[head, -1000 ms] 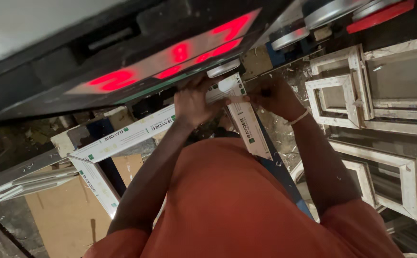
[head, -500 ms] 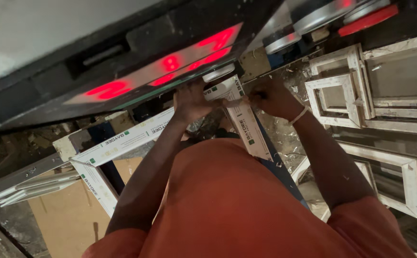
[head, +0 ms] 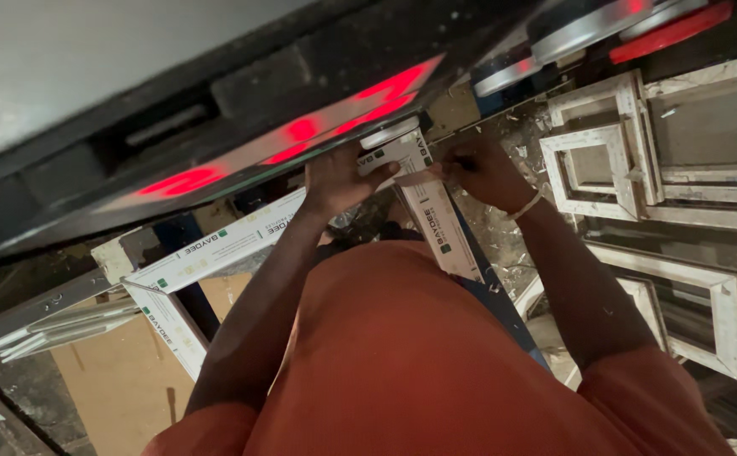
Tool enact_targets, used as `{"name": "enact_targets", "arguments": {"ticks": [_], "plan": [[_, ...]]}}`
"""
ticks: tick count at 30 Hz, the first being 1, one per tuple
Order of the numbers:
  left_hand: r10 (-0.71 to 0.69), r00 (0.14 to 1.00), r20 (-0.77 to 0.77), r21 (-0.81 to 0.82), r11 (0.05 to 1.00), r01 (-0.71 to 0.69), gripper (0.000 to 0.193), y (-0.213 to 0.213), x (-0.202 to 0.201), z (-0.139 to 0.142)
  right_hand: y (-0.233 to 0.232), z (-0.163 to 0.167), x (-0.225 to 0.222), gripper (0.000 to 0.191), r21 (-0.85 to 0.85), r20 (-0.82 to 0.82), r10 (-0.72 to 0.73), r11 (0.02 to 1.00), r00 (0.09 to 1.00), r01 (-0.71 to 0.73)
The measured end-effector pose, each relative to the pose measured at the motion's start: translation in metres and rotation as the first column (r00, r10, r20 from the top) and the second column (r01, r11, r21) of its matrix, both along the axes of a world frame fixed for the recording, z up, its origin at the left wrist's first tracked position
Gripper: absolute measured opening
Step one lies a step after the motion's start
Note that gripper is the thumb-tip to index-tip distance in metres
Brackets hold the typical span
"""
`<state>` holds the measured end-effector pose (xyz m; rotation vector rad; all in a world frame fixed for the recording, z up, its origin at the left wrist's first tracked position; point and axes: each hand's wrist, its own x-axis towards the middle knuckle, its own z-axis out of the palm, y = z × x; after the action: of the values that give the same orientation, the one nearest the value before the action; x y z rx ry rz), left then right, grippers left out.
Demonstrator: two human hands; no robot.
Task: The person handles white PVC window profiles at a fabrication machine, measures a profile against a blue straight edge, positions pieces on the machine table, and presses profile joints together to assemble a window frame, adjusting the frame corners by hand.
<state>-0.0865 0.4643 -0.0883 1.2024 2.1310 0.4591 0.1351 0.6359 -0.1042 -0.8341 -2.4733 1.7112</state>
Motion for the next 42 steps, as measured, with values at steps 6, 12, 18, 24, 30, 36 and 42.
{"name": "enact_targets", "arguments": {"ticks": [6, 12, 18, 24, 30, 36, 42], "plan": [[-0.107, 0.983, -0.153, -0.068, 0.993, 0.097, 0.093, 0.003, -0.003, -0.008, -0.007, -0.009, 0.002, 0.018, -0.133, 0.01, -0.138, 0.981, 0.99, 0.138], [-0.018, 0.998, -0.058, -0.117, 0.993, 0.012, 0.092, 0.001, -0.001, -0.008, -0.022, -0.009, 0.003, 0.025, -0.198, 0.005, -0.28, 0.941, 0.96, 0.276], [-0.019, 1.0, -0.017, -0.325, 0.946, 0.012, 0.081, 0.009, -0.001, 0.006, -0.028, -0.003, 0.003, 0.025, 0.03, -0.033, -0.246, 0.969, 0.969, 0.247], [0.003, 0.999, 0.041, -0.071, 0.997, 0.0, 0.074, -0.001, 0.005, -0.014, -0.035, 0.004, 0.0, 0.027, -0.042, -0.028, -0.339, 0.94, 0.94, 0.338], [-0.074, 0.964, 0.256, -0.113, 0.988, 0.105, 0.076, -0.003, 0.004, -0.065, -0.043, 0.01, -0.006, 0.031, -0.003, 0.028, -0.421, 0.907, 0.907, 0.421], [0.047, 0.989, 0.142, -0.348, 0.938, 0.005, 0.078, -0.002, 0.004, -0.048, -0.055, 0.008, -0.003, 0.037, -0.106, -0.019, -0.528, 0.846, 0.849, 0.523], [0.008, 0.992, -0.128, 0.081, 0.997, 0.002, 0.063, 0.0, 0.006, -0.015, -0.067, -0.003, -0.003, 0.037, -0.2, -0.161, -0.624, 0.78, 0.765, 0.593]]}}
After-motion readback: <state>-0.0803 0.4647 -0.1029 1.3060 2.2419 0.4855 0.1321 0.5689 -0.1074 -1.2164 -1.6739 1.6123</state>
